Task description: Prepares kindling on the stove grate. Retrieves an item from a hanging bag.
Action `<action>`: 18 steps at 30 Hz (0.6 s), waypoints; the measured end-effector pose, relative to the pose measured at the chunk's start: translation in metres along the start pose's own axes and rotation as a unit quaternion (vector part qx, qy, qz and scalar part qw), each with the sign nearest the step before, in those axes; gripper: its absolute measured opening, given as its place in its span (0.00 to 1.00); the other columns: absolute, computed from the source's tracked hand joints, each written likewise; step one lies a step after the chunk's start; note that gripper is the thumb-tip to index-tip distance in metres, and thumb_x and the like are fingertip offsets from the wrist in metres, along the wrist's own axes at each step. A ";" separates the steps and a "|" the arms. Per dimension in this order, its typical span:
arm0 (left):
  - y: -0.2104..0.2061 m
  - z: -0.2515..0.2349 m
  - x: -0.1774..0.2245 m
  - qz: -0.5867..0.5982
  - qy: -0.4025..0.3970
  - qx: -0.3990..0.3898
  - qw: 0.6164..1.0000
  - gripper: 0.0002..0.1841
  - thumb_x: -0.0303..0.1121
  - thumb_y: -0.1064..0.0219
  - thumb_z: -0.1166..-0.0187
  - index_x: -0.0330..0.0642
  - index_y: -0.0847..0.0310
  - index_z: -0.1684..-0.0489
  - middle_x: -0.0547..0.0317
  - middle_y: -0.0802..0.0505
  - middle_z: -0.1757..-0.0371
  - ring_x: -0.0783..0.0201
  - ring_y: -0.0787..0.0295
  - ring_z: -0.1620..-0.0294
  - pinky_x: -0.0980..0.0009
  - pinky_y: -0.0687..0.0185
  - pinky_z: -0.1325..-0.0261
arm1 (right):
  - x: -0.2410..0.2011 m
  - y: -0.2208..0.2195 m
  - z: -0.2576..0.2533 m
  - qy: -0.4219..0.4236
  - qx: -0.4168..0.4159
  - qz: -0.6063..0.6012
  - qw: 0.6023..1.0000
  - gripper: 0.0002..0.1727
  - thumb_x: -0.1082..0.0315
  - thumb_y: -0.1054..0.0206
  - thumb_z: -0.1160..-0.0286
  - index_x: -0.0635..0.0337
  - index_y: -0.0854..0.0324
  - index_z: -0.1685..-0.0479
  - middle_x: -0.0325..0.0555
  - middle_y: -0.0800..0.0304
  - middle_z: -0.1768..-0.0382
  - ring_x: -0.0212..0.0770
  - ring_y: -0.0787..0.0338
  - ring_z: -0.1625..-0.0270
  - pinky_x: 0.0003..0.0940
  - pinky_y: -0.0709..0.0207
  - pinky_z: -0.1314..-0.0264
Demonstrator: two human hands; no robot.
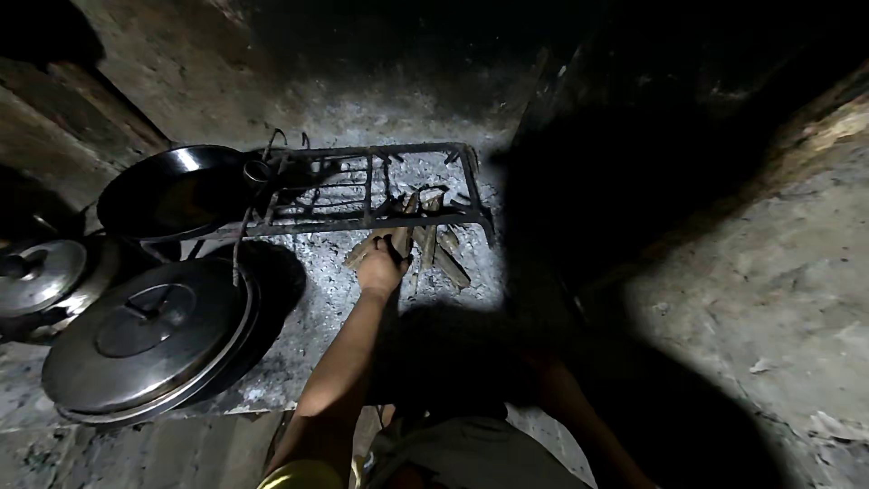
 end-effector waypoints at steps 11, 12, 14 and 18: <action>-0.001 0.000 0.005 0.000 0.011 0.010 1.000 0.40 0.52 0.23 0.30 0.43 0.30 0.18 0.36 0.22 0.20 0.33 0.13 0.35 0.32 0.17 0.40 | -0.003 0.003 0.002 0.008 0.006 -0.006 1.000 0.20 0.59 0.36 0.14 0.57 0.13 0.30 0.55 0.10 0.33 0.58 0.13 0.28 0.58 0.27 0.20; 0.000 0.000 0.005 0.000 0.012 0.010 1.000 0.40 0.52 0.23 0.29 0.43 0.30 0.18 0.36 0.22 0.20 0.33 0.13 0.35 0.32 0.17 0.40 | -0.003 0.003 0.002 0.006 0.002 -0.007 1.000 0.20 0.59 0.36 0.13 0.57 0.14 0.29 0.55 0.10 0.33 0.58 0.14 0.28 0.58 0.27 0.20; 0.000 0.000 0.005 -0.002 0.013 0.010 1.000 0.39 0.52 0.23 0.30 0.44 0.30 0.19 0.36 0.22 0.21 0.33 0.12 0.37 0.32 0.16 0.42 | -0.002 0.001 0.001 0.010 0.010 -0.005 1.000 0.20 0.59 0.36 0.14 0.57 0.13 0.30 0.54 0.09 0.34 0.58 0.13 0.29 0.57 0.26 0.21; 0.000 0.000 0.007 -0.004 0.013 0.012 1.000 0.39 0.52 0.23 0.30 0.47 0.29 0.18 0.36 0.22 0.21 0.33 0.12 0.37 0.32 0.16 0.43 | 0.000 -0.001 0.001 0.019 0.021 -0.005 1.000 0.20 0.59 0.35 0.15 0.58 0.12 0.31 0.55 0.09 0.35 0.59 0.13 0.29 0.59 0.26 0.21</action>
Point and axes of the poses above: each hand's wrist, its own z-axis away from the middle knuckle, its own y-axis out of the back of the hand, x = y × z, the point moved 3 cm from there along -z, towards the middle knuckle
